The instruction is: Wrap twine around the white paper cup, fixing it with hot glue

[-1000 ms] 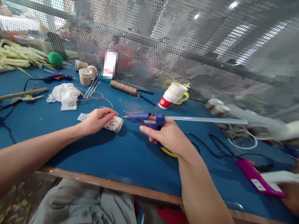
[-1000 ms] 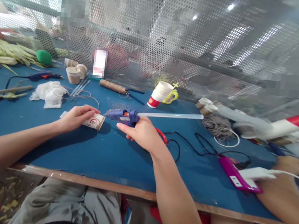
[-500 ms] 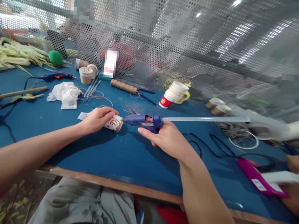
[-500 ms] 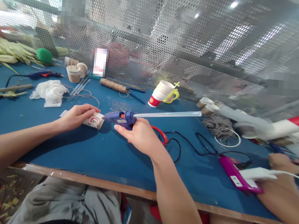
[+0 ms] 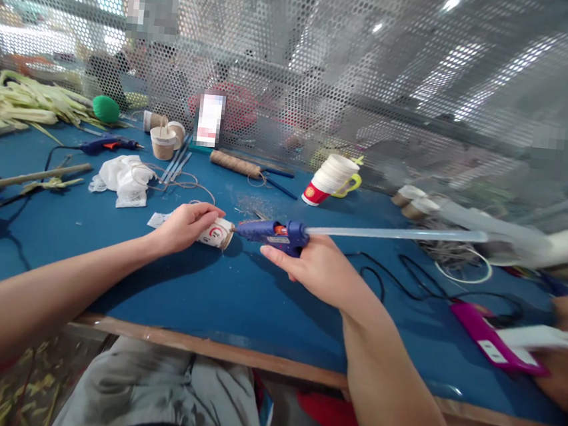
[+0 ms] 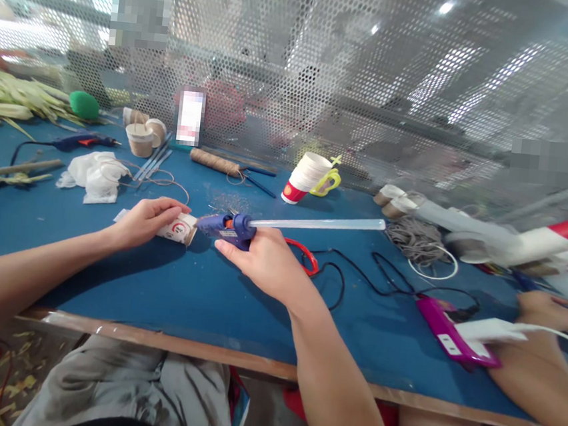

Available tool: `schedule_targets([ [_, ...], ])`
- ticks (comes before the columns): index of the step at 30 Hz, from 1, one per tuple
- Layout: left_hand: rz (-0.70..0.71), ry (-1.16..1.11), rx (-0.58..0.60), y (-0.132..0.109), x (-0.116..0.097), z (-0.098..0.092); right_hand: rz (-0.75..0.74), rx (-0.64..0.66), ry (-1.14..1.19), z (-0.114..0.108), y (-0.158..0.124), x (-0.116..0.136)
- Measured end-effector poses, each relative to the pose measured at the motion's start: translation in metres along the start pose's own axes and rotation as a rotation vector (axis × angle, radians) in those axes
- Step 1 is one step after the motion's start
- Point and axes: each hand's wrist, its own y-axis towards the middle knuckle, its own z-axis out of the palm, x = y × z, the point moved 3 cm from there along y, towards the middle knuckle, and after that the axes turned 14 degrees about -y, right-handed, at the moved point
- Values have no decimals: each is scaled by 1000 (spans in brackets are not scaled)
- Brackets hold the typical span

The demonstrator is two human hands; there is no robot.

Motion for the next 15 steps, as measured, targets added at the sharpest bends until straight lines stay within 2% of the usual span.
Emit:
schedule_targets([
  [9,4,-7,-1,0,1,0,-5,56,17,-1,-1,2],
  [15,-19,3,5,1,-1,0,23,29,5,-2,-1,2],
])
